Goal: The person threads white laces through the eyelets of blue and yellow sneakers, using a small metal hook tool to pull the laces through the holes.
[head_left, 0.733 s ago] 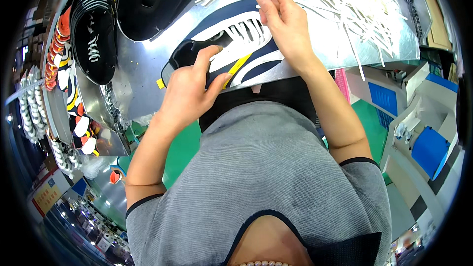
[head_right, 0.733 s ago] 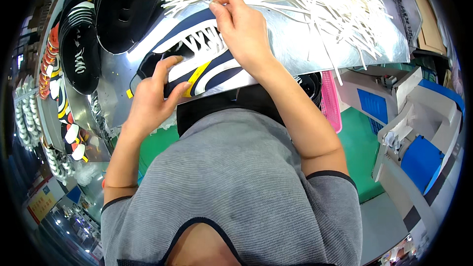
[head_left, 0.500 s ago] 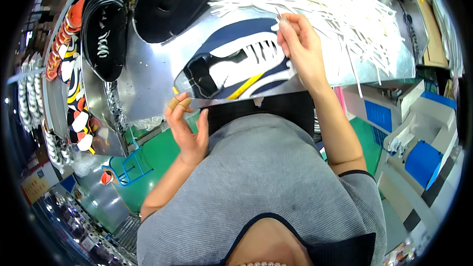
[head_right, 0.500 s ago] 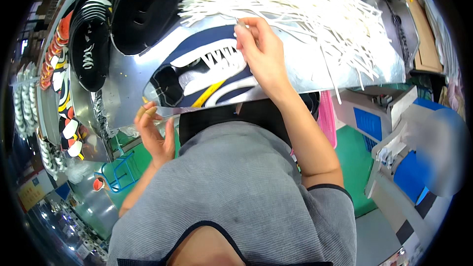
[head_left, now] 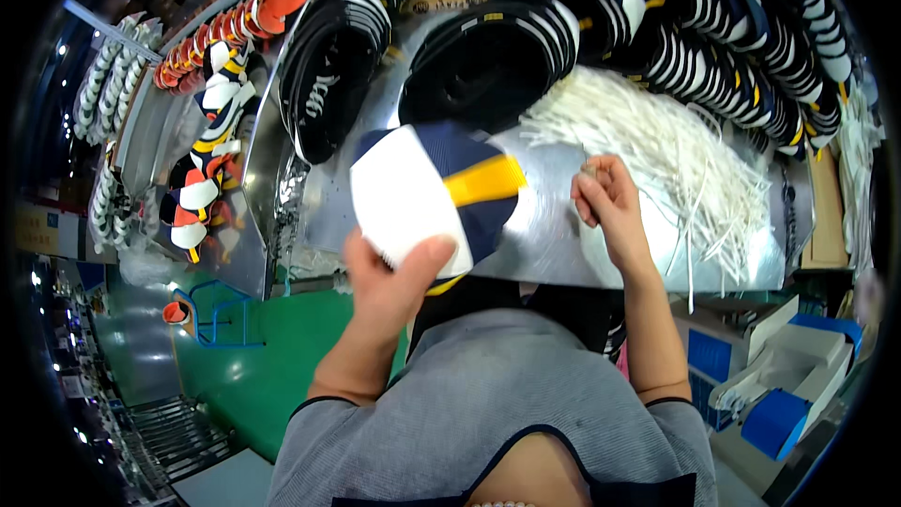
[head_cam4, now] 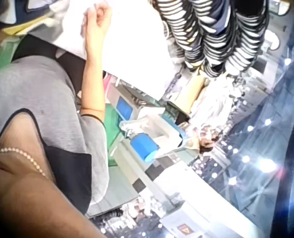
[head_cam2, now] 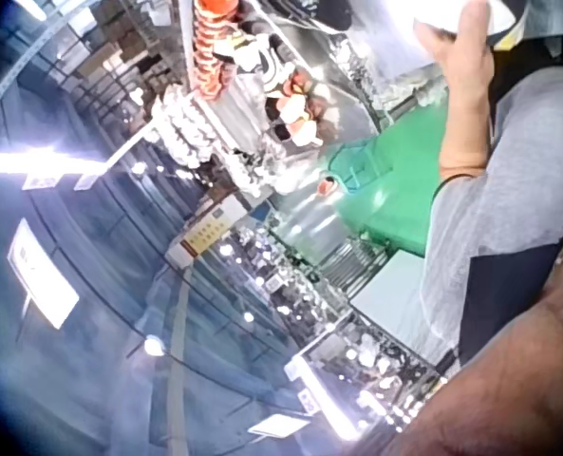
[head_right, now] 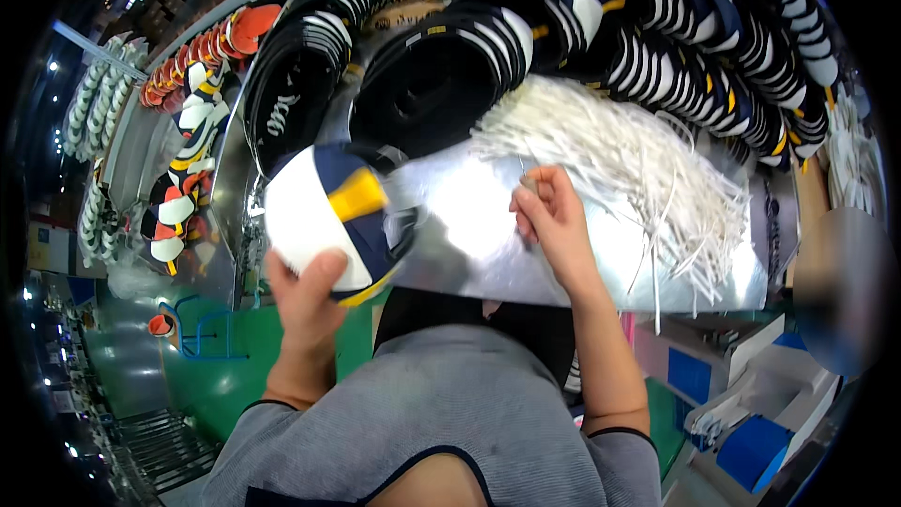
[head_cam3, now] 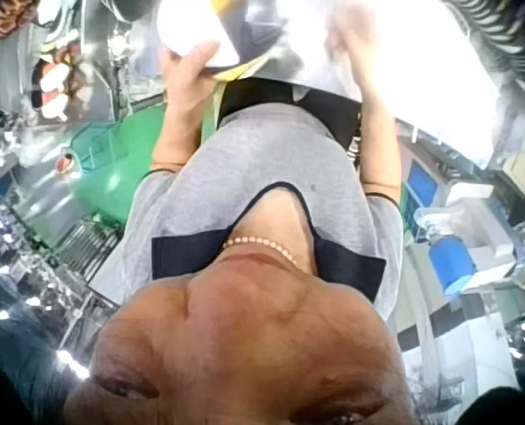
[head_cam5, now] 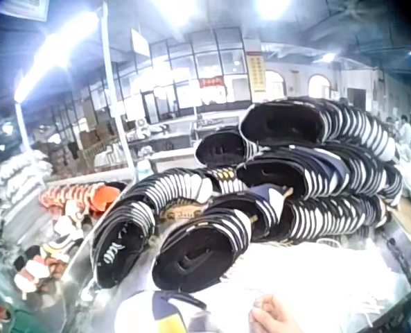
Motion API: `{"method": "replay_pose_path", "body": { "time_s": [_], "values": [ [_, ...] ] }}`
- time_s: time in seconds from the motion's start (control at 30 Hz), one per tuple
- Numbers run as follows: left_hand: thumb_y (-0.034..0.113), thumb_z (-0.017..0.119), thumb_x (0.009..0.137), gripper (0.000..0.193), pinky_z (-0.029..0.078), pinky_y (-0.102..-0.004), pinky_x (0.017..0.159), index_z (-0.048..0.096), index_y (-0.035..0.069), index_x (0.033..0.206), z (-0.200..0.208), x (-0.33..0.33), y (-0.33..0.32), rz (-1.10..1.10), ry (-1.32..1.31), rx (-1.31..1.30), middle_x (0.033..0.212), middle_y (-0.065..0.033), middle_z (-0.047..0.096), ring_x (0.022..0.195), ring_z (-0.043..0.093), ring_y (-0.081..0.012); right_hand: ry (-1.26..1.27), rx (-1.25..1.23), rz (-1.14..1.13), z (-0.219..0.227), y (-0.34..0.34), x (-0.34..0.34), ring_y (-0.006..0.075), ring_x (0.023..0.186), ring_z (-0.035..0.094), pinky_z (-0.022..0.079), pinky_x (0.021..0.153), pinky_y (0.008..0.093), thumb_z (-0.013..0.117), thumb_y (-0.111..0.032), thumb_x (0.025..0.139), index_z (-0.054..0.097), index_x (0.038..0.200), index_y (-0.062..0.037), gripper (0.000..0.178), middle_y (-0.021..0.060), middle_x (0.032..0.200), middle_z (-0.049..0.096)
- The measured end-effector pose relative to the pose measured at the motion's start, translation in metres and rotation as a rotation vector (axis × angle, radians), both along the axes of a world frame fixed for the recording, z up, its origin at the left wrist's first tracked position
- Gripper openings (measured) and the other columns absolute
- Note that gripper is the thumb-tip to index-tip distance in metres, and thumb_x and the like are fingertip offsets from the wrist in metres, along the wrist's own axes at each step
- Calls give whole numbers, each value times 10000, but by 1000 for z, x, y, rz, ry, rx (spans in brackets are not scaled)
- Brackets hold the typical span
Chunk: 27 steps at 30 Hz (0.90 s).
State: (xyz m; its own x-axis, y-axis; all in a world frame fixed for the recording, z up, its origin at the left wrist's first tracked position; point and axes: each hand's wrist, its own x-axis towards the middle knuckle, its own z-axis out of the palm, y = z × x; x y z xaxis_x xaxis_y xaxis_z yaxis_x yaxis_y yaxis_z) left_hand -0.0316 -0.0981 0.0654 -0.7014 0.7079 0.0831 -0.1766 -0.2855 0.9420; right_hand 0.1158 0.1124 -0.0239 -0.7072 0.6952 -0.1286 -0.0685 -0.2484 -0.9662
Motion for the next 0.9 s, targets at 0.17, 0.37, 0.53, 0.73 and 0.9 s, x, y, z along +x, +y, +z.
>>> {"method": "replay_pose_path", "body": {
  "time_s": [0.17, 0.37, 0.53, 0.73, 0.9],
  "values": [
    [154, 597, 949, 393, 502, -402, 871, 510, -80, 1252, -52, -101, 27, 469, 718, -514, 1096, -234, 663, 1001, 666, -347, -366, 591, -190, -29, 24, -16, 174, 720, 610, 490, 689, 275, 714, -123, 869, 644, 1066, -34, 227, 95, 836, 648],
    [396, 636, 940, 691, 455, -498, 946, 396, -153, 1285, -154, -321, 121, 752, 971, -756, 1178, -409, 563, 1103, 553, -538, -505, 1080, -302, -43, 58, -52, 284, 770, 677, 522, 674, 402, 738, -199, 846, 697, 996, -74, 199, 93, 894, 655],
    [424, 624, 948, 744, 429, -471, 1014, 372, -159, 1335, -160, -323, 129, 586, 1059, -702, 1272, -403, 500, 1201, 499, -513, -653, 1207, -218, -54, 73, -64, 315, 733, 647, 512, 649, 415, 691, -181, 853, 704, 940, -112, 113, 63, 893, 626],
    [320, 652, 951, 509, 476, -423, 938, 519, -33, 1293, -125, -176, 96, 421, 997, -481, 1305, -244, 535, 1143, 567, -382, -385, 838, -280, -37, 72, -50, 190, 662, 630, 490, 603, 346, 669, -137, 908, 682, 974, -60, 102, 54, 882, 663],
    [308, 613, 957, 263, 504, -475, 690, 632, 46, 976, -116, -166, 76, 432, 1094, -922, 860, -237, 665, 836, 650, -434, 440, 85, 99, 97, 27, -25, 1, 483, 416, 330, 425, 139, 565, -100, 995, 595, 1184, 19, 226, 92, 904, 675]
  ]
}}
